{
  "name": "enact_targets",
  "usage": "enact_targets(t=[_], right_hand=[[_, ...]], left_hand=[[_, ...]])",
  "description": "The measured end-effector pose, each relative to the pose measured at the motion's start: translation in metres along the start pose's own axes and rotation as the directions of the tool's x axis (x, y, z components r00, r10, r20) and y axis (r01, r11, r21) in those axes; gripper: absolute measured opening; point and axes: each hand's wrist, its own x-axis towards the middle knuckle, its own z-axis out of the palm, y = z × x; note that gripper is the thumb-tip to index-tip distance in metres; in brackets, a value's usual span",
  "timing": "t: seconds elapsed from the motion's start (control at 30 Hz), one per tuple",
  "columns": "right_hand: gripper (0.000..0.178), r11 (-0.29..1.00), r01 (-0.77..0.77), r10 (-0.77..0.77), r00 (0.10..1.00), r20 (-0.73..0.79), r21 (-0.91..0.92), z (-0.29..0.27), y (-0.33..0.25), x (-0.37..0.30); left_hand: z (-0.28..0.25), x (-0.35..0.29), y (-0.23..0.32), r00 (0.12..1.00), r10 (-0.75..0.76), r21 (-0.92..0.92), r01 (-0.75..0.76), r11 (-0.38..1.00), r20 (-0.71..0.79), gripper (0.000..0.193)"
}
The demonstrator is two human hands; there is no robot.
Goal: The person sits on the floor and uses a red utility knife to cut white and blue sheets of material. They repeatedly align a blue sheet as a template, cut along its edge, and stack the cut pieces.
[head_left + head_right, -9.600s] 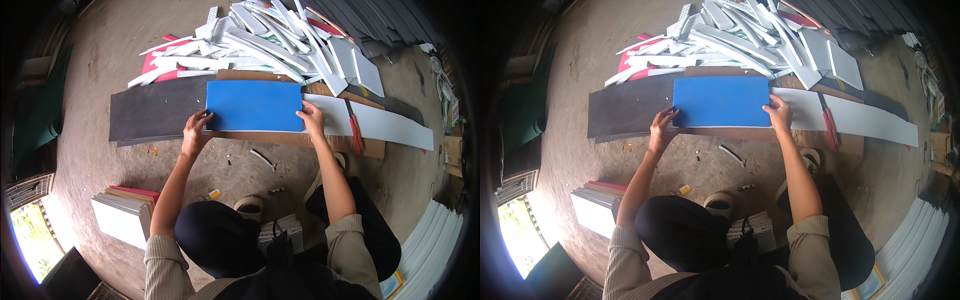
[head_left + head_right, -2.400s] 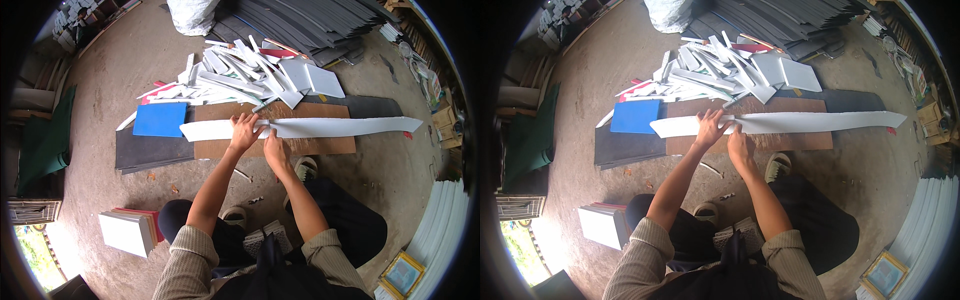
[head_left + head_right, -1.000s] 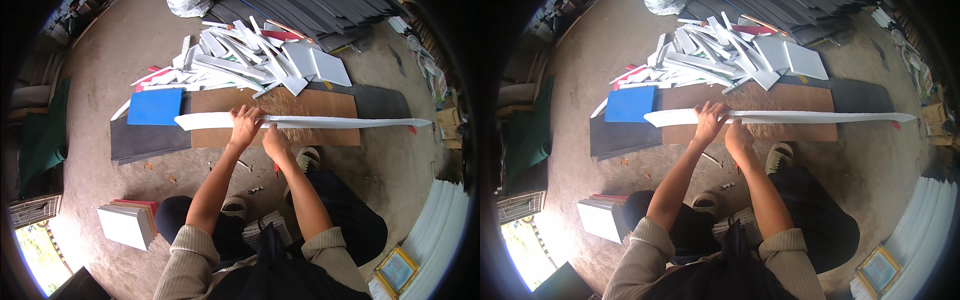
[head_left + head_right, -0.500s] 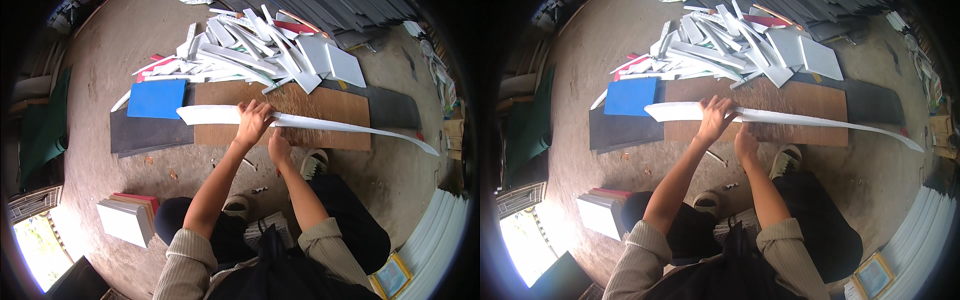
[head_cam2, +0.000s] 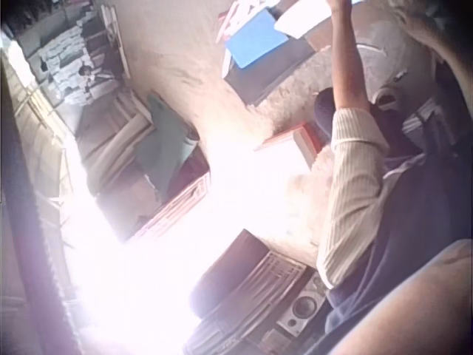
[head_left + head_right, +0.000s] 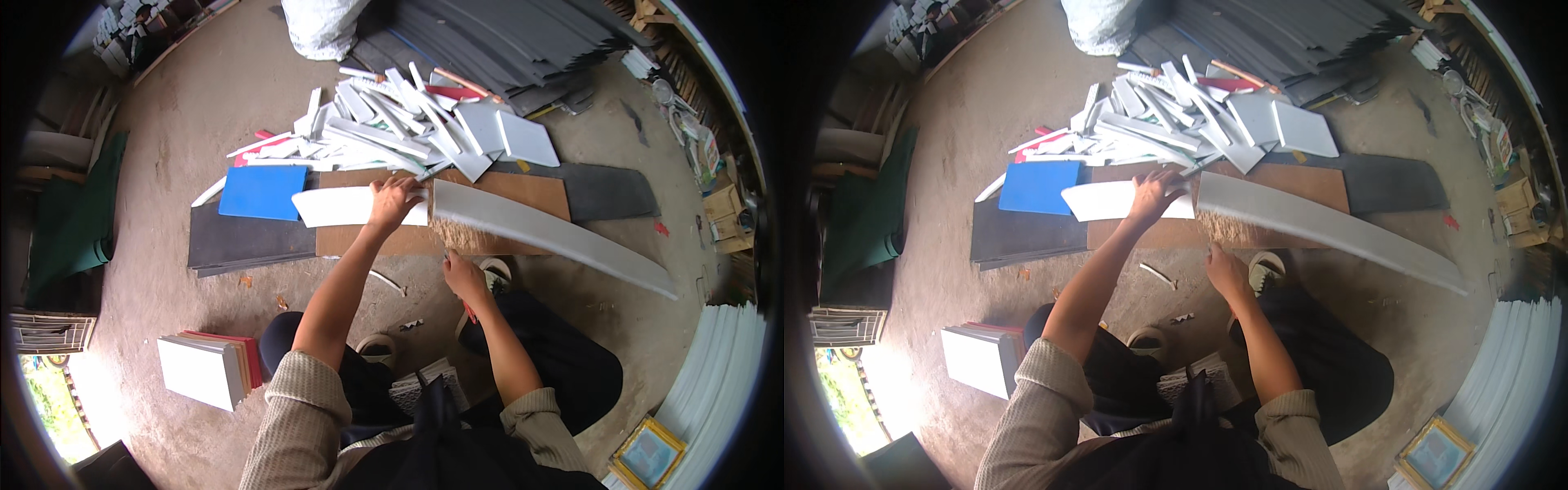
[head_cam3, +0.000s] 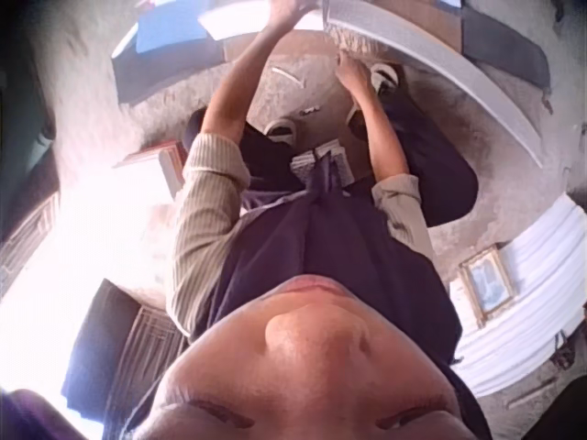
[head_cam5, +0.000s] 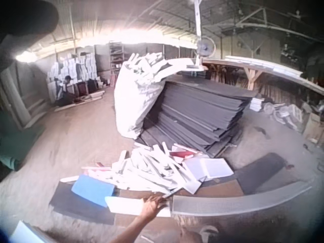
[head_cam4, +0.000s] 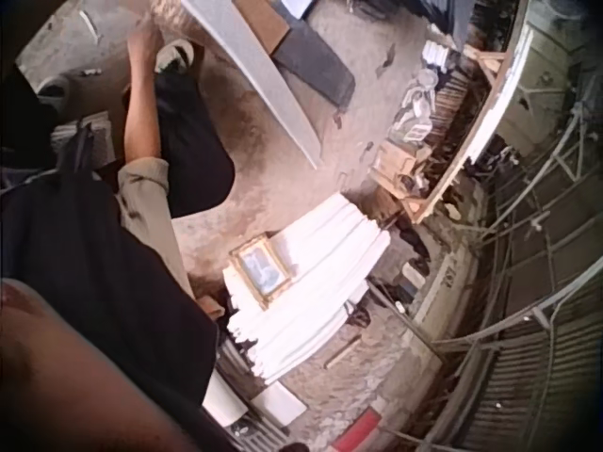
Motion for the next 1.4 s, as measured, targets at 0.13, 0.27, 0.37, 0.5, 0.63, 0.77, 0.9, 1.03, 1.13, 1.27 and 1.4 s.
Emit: enact_targets(t=[0.13, 0.27, 0.37, 0.5, 0.63, 0.77, 0.9, 1.03, 1.13, 1.27, 1.4], right_hand=[[0.027, 0.99, 0.133, -0.131, 0.99, -0.046, 0.054, -0.053, -0.036, -0.005], [0.03, 0.927, 0.132, -0.126, 0.991, -0.042, 0.35, -0.107, -0.074, -0.017], [0.03, 0.861, 0.182, -0.177, 0.983, -0.056, 0.474, -0.137, -0.079, -0.008], [0.032, 0.844, 0.276, -0.233, 0.961, -0.149, 0.459, -0.175, -0.105, -0.001], [0.034, 0.938, 0.287, -0.229, 0.935, -0.272, 0.194, -0.203, -0.081, 0.028], [0.037, 0.916, 0.28, -0.207, 0.943, -0.259, 0.288, -0.201, -0.085, 0.042], [0.033, 0.958, 0.273, -0.25, 0.943, -0.222, 0.084, -0.175, -0.042, 0.087], [0.042, 0.979, 0.188, -0.188, 0.982, -0.007, 0.082, -0.12, -0.037, 0.123], [0.044, 0.977, 0.16, -0.151, 0.986, 0.074, -0.139, -0.075, -0.049, 0.13], [0.047, 0.949, 0.266, -0.275, 0.961, -0.029, -0.167, 0.001, -0.022, 0.166], [0.046, 0.886, 0.369, -0.435, 0.87, -0.231, -0.279, 0.038, 0.014, 0.176]], left_hand=[[-0.057, 0.001, 0.007, 0.97, 0.001, -0.068, -0.019, 0.997, -0.244, 0.024], [-0.123, -0.015, 0.016, 0.806, -0.074, -0.192, -0.05, 0.98, -0.587, 0.026], [-0.156, -0.026, 0.024, 0.668, -0.28, -0.427, -0.062, 0.902, -0.69, 0.029], [-0.193, -0.033, -0.004, 0.369, -0.618, -0.683, -0.068, 0.727, -0.694, 0.03], [-0.186, -0.042, 0.023, 0.455, -0.865, -0.977, -0.071, 0.203, -0.213, 0.035], [-0.174, -0.066, -0.02, 0.66, -0.75, -0.999, 0.012, -0.046, 0.042, 0.039], [-0.137, -0.086, -0.044, 0.706, -0.693, -0.986, 0.159, -0.046, 0.146, 0.045], [-0.082, -0.13, -0.085, 0.587, -0.788, -0.975, 0.209, -0.075, 0.187, 0.046], [-0.039, -0.15, -0.097, 0.492, -0.839, -0.968, 0.195, -0.156, 0.235, 0.046], [0.019, -0.171, -0.125, 0.393, -0.918, -0.891, 0.432, 0.144, 0.043, 0.048], [0.033, -0.148, -0.164, 0.366, -0.875, -0.682, 0.553, 0.478, -0.316, 0.055]])
